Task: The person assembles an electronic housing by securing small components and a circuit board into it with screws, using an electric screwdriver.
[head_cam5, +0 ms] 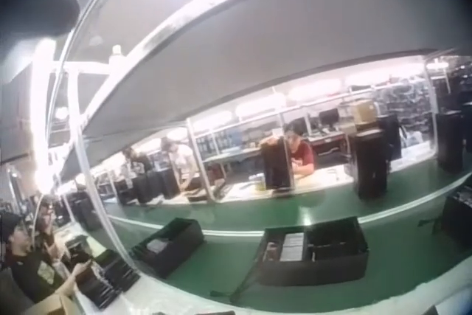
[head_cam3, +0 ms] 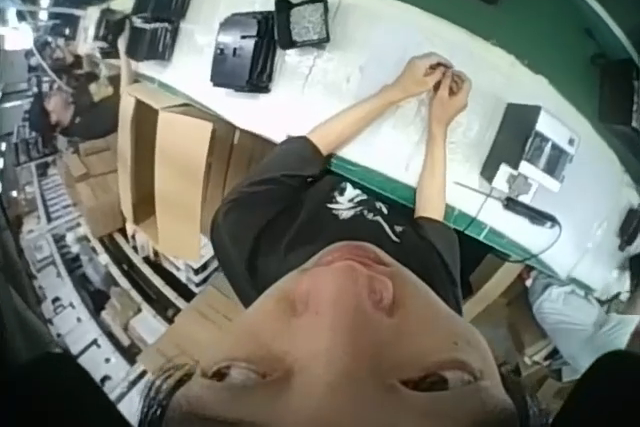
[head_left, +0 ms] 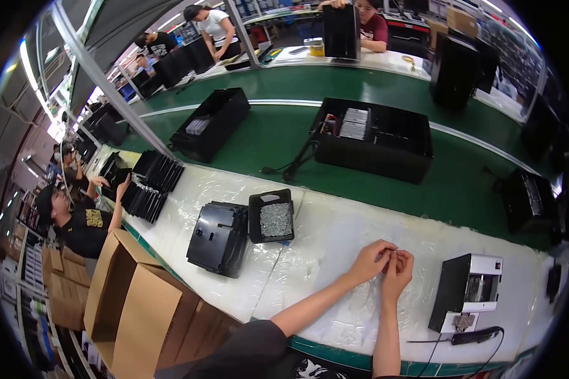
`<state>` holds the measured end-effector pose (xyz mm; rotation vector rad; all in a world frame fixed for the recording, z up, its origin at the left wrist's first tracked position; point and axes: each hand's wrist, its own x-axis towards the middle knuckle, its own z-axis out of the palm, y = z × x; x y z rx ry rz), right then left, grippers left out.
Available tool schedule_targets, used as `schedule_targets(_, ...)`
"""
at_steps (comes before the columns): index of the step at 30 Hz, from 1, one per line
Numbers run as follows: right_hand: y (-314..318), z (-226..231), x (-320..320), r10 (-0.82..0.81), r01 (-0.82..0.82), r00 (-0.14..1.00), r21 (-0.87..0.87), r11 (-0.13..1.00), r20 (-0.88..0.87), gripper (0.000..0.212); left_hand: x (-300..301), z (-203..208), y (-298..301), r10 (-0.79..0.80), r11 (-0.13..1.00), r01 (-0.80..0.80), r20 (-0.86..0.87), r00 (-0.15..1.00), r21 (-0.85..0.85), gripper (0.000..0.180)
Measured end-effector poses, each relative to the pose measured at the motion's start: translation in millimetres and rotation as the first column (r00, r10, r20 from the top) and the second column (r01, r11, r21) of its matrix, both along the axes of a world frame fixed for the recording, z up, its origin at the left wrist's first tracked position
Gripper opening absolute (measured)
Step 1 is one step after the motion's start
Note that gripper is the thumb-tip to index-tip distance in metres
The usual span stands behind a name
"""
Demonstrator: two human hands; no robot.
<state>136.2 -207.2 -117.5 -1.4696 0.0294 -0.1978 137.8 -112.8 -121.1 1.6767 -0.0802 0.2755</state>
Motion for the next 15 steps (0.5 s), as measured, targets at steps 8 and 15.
schedule_targets(8, -3.8, -2.7, -1.1, 0.002, -0.002, 1.0, -0.017, 1.0, -0.025, 0.009, -8.6, 8.3, 2.0, -0.02, 1.0, 0.021, -0.044, 0.999, 0.015, 0.022)
schedule_targets(15, -4.9, -6.6, -0.3, 0.024, -0.024, 0.999, 0.018, 1.0, -0.037, 0.008, -7.9, 3.9, 2.2, -0.003, 0.999, 0.001, -0.046, 0.999, -0.038, 0.023)
